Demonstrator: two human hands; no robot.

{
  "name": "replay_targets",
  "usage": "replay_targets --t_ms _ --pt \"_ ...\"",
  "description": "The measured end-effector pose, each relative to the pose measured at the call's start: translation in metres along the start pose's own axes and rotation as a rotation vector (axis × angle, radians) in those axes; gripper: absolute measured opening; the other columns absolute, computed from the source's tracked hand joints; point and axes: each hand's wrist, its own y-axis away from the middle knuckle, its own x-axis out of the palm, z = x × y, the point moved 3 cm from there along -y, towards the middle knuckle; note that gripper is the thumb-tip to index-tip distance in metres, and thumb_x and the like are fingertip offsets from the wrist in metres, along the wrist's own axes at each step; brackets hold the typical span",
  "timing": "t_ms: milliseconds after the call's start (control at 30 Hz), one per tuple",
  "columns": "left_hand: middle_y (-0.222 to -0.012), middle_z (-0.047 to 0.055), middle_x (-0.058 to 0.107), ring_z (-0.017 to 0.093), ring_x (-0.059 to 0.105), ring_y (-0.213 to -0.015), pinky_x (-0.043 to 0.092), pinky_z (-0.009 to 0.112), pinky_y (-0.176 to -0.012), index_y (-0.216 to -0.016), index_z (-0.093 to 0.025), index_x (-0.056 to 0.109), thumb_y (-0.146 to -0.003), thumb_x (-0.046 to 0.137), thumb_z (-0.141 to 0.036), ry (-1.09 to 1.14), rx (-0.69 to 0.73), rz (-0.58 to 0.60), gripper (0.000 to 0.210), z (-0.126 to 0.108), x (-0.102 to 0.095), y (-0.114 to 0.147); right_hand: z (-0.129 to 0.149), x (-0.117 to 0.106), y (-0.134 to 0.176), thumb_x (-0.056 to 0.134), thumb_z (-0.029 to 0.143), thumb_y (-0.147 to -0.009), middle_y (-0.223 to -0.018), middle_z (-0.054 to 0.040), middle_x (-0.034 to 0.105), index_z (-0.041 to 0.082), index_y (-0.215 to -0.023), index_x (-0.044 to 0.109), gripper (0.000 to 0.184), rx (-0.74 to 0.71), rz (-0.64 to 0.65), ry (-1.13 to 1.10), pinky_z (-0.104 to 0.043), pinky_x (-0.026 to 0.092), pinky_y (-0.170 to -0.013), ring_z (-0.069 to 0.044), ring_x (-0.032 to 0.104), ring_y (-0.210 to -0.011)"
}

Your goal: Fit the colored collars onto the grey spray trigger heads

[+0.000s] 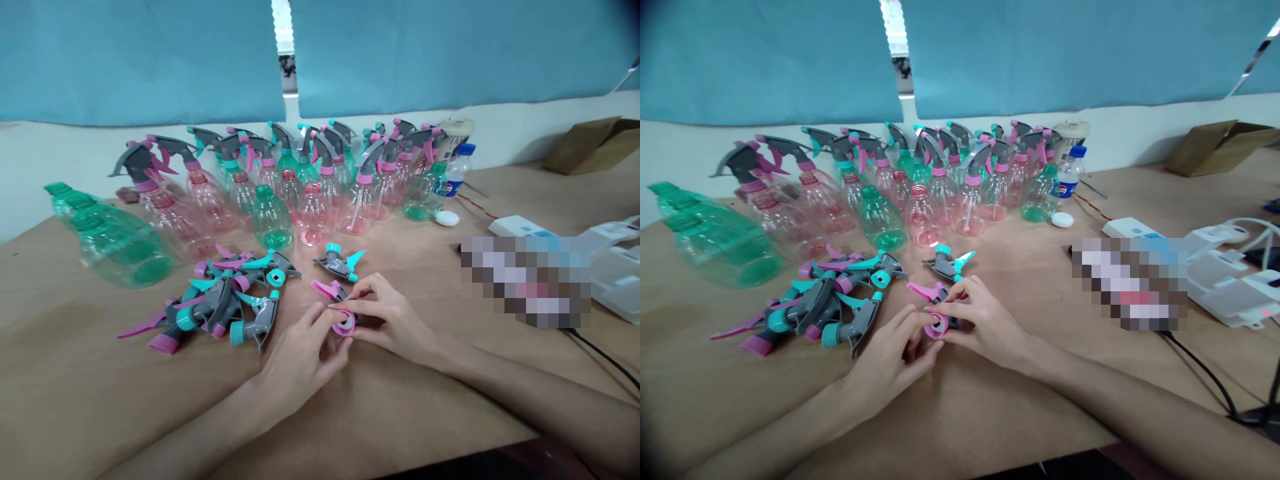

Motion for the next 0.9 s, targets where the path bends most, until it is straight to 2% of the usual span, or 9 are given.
replay_targets --t_ms 200,367,433,600,733,900 --pt "-0.07 -0.006 0.039 0.008 0.04 -0.052 0.035 0.02 -0.05 -0.092 -0.019 0.05 -0.083 0.052 -0.013 0.01 0.024 -0.036 0.011 -0.0003 -0.0001 0.0013 0.0006 0.0002 -0.0001 0.063 0.031 -0.084 -0.095 -0.0071 0.057 0.023 -0.108 0.067 0.026 -0.003 0.005 0.004 -0.036 0.052 -0.077 -0.02 0.054 -0.093" --pt "-0.069 -0.005 0.042 0.009 0.044 -0.056 0.035 0.021 -0.051 -0.083 -0.019 0.049 -0.084 0.05 -0.012 -0.03 0.002 -0.007 0.007 0.0026 -0.0001 0.0008 -0.0053 -0.0036 0.0003 0.066 0.033 -0.081 -0.095 -0.0064 0.056 0.024 -0.106 0.068 0.027 0.131 -0.013 -0.005 -0.037 0.053 -0.076 -0.019 0.056 -0.089" --pt "-0.07 -0.005 0.045 0.01 0.046 -0.057 0.036 0.021 -0.051 -0.089 -0.019 0.05 -0.084 0.051 -0.013 -0.007 -0.032 0.008 0.008 0.0042 -0.0007 0.0011 -0.0064 -0.0042 0.0005 0.067 0.035 -0.08 -0.095 -0.006 0.057 0.026 -0.106 0.068 0.027 0.146 -0.012 -0.012 -0.038 0.053 -0.076 -0.02 0.056 -0.089" --pt "-0.077 -0.003 0.051 0.01 0.051 -0.06 0.041 0.021 -0.053 -0.111 -0.021 0.048 -0.085 0.052 -0.016 0.007 -0.026 0.004 0.027 0.0037 -0.0021 0.0023 -0.0046 -0.0028 -0.0003 0.066 0.033 -0.081 -0.094 -0.0059 0.056 0.028 -0.109 0.067 0.028 0.114 -0.013 -0.042 -0.038 0.053 -0.076 -0.02 0.055 -0.09" --pt "-0.084 0.0 0.053 0.011 0.054 -0.061 0.046 0.023 -0.056 -0.117 -0.021 0.049 -0.087 0.051 -0.019 -0.101 0.001 0.009 0.031 0.0034 -0.0014 0.0026 -0.003 -0.0018 -0.0004 0.065 0.032 -0.082 -0.096 -0.0066 0.056 0.026 -0.113 0.065 0.031 0.079 -0.007 -0.04 -0.036 0.053 -0.075 -0.02 0.054 -0.092" --pt "-0.083 0.001 0.055 0.014 0.055 -0.063 0.048 0.025 -0.056 -0.12 -0.023 0.051 -0.087 0.051 -0.022 -0.315 0.109 -0.09 0.033 0.0028 -0.0019 0.0047 -0.0038 -0.0019 0.001 0.064 0.031 -0.083 -0.097 -0.0063 0.055 0.027 -0.115 0.064 0.033 0.075 -0.013 -0.031 -0.036 0.053 -0.076 -0.019 0.054 -0.092"
